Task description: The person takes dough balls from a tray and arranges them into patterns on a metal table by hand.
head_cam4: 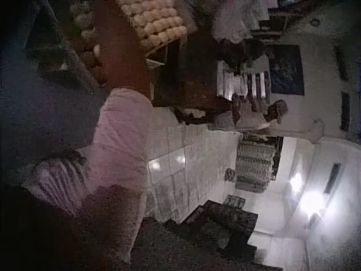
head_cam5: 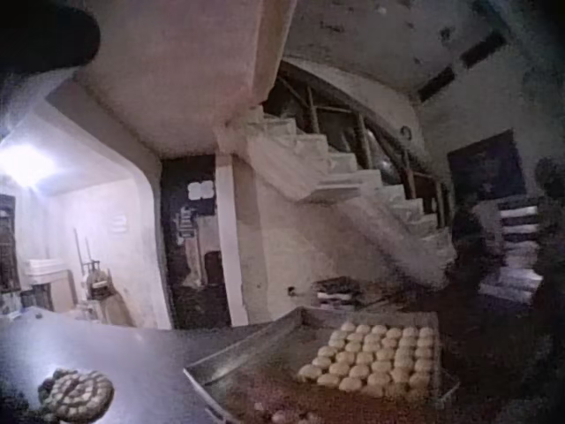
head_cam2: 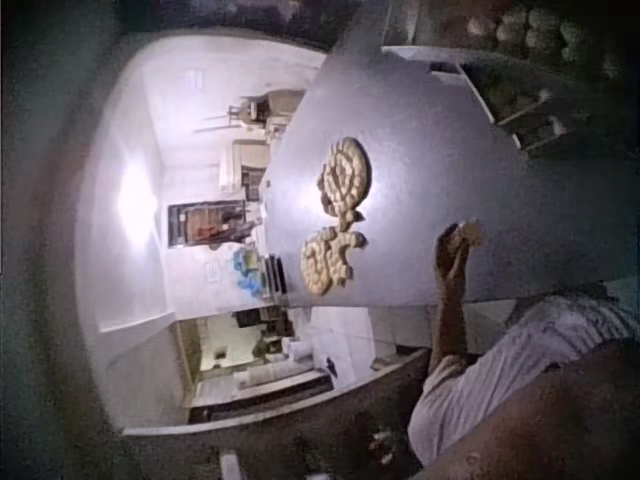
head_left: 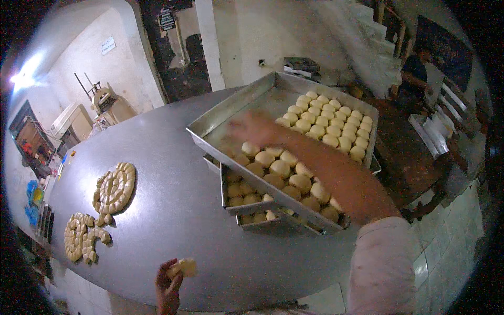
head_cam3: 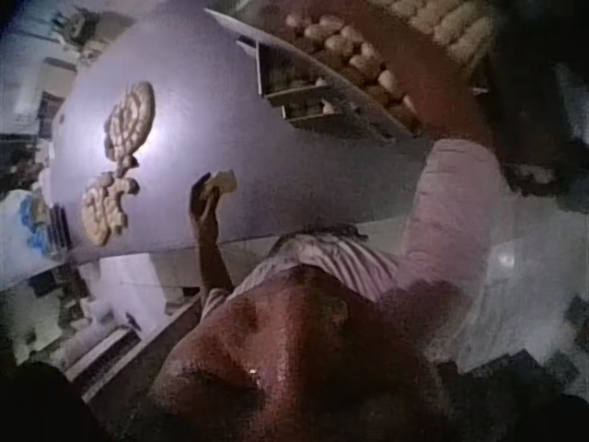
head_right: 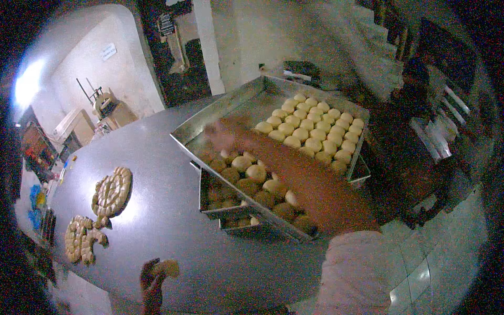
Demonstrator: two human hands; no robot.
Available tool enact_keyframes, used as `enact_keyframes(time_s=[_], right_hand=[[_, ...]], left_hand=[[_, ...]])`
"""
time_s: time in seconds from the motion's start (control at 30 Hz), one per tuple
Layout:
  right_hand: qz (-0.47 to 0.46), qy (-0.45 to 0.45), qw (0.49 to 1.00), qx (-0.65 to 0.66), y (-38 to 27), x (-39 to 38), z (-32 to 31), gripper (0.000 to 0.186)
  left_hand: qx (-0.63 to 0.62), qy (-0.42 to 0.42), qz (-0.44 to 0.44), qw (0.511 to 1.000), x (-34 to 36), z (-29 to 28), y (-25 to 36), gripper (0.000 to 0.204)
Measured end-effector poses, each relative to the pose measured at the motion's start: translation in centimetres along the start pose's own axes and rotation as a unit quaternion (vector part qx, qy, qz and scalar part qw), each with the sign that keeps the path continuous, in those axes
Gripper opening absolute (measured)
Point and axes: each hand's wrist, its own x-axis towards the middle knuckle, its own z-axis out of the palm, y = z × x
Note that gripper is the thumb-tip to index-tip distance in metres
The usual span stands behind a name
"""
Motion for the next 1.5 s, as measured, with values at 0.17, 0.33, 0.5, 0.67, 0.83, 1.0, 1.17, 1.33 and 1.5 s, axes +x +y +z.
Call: enact_keyframes(time_s=[0.17, 0.33, 0.5, 0.67, 0.83, 1.0, 1.17, 1.33, 1.5], right_hand=[[-0.001, 0.115, 0.974, 0.193, -14.1, -4.7, -11.2, 0.025], [-0.053, -0.069, 0.978, 0.19, -19.7, -18.5, 0.3, 0.039], [0.131, 0.002, 0.967, 0.22, -18.8, -31.1, 11.0, 0.048], [0.287, -0.054, 0.938, -0.188, -16.7, -41.3, 12.4, 0.042], [0.352, 0.097, 0.883, -0.296, -12.2, -33.1, 14.8, 0.04], [0.319, 0.033, 0.931, -0.174, -15.7, -37.8, 14.9, 0.023], [0.429, 0.157, 0.835, -0.307, -8.2, -35.3, 12.0, 0.02], [0.311, 0.106, 0.921, -0.208, -10.9, -38.4, 12.2, 0.019], [0.527, 0.214, 0.79, -0.229, -2.9, -38.7, 7.0, 0.023]], left_hand=[[-0.134, -0.052, 0.048, 0.988, 1.5, 1.0, 0.9, 0.031], [-0.098, -0.165, 0.164, 0.968, 1.5, 4.0, 0.7, 0.03], [-0.101, -0.192, 0.041, 0.975, 3.0, 1.2, -2.5, 0.025], [-0.111, -0.065, 0.056, 0.99, 7.7, -11.0, -6.4, 0.024], [-0.157, -0.139, -0.09, 0.974, 6.8, -8.3, -8.1, 0.014], [-0.115, -0.099, -0.073, 0.986, 8.5, -11.1, -8.4, 0.026], [-0.006, -0.221, -0.044, 0.974, 6.2, -6.8, -7.5, 0.027], [-0.011, -0.198, -0.054, 0.979, 6.2, -4.1, -5.7, 0.025], [-0.03, -0.222, -0.073, 0.972, 5.2, 0.3, -6.3, 0.022]])
